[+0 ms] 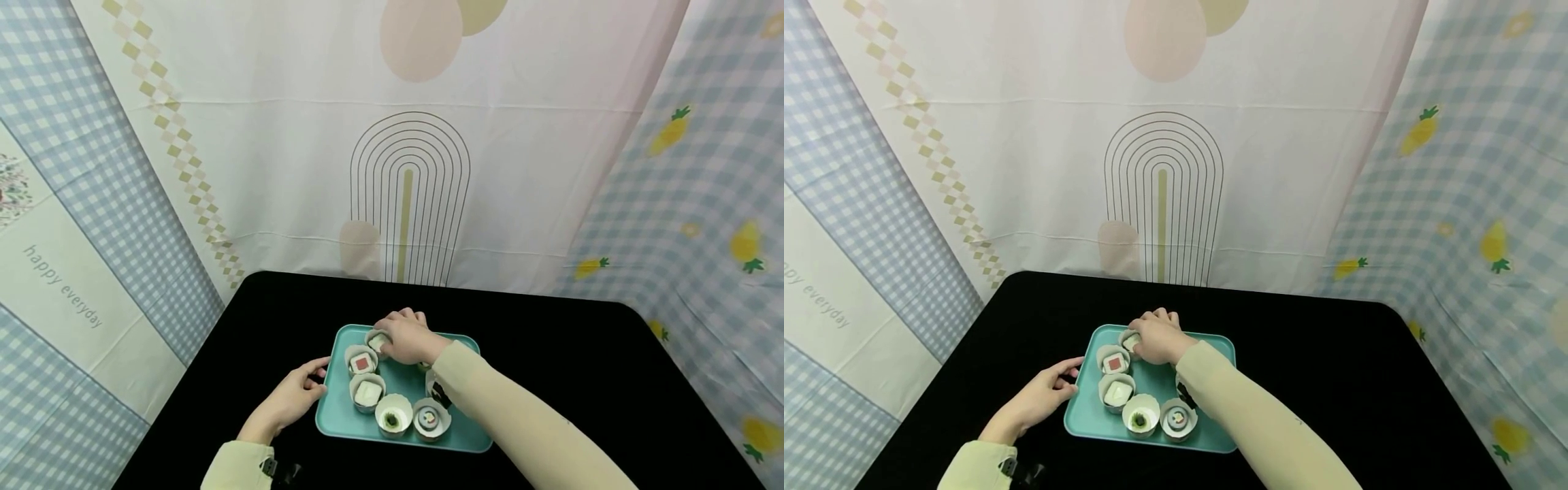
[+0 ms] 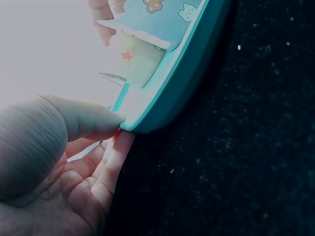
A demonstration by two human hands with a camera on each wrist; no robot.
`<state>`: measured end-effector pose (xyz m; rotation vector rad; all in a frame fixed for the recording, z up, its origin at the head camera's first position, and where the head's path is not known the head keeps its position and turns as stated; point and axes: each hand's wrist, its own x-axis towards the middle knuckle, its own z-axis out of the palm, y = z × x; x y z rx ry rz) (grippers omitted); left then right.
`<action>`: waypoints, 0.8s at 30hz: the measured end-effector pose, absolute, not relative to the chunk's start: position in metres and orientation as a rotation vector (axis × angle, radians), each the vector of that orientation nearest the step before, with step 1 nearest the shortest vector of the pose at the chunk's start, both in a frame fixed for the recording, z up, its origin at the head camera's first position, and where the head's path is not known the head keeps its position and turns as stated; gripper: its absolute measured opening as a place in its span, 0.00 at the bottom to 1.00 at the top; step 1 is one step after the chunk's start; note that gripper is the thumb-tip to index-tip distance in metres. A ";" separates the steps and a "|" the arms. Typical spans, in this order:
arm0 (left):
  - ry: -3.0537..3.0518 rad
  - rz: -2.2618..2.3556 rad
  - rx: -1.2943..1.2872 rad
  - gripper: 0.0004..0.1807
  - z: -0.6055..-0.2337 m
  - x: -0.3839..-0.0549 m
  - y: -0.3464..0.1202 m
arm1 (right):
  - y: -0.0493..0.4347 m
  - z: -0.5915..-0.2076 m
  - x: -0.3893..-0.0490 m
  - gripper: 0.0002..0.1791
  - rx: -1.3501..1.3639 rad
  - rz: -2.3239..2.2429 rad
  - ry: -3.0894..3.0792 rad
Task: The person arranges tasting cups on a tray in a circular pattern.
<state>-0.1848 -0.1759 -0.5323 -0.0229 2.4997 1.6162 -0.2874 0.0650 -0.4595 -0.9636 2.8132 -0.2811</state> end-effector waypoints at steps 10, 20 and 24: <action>2.519 1.572 -0.029 0.29 -0.534 -0.186 -0.178 | 0.073 -0.451 -0.279 0.29 -0.943 -0.384 2.792; 2.538 1.546 -0.045 0.28 -0.537 -0.180 -0.182 | 0.123 -0.445 -0.262 0.34 -0.661 -0.832 2.841; 2.533 1.514 -0.035 0.27 -0.534 -0.167 -0.188 | 0.140 -0.459 -0.243 0.38 -0.568 -0.935 2.937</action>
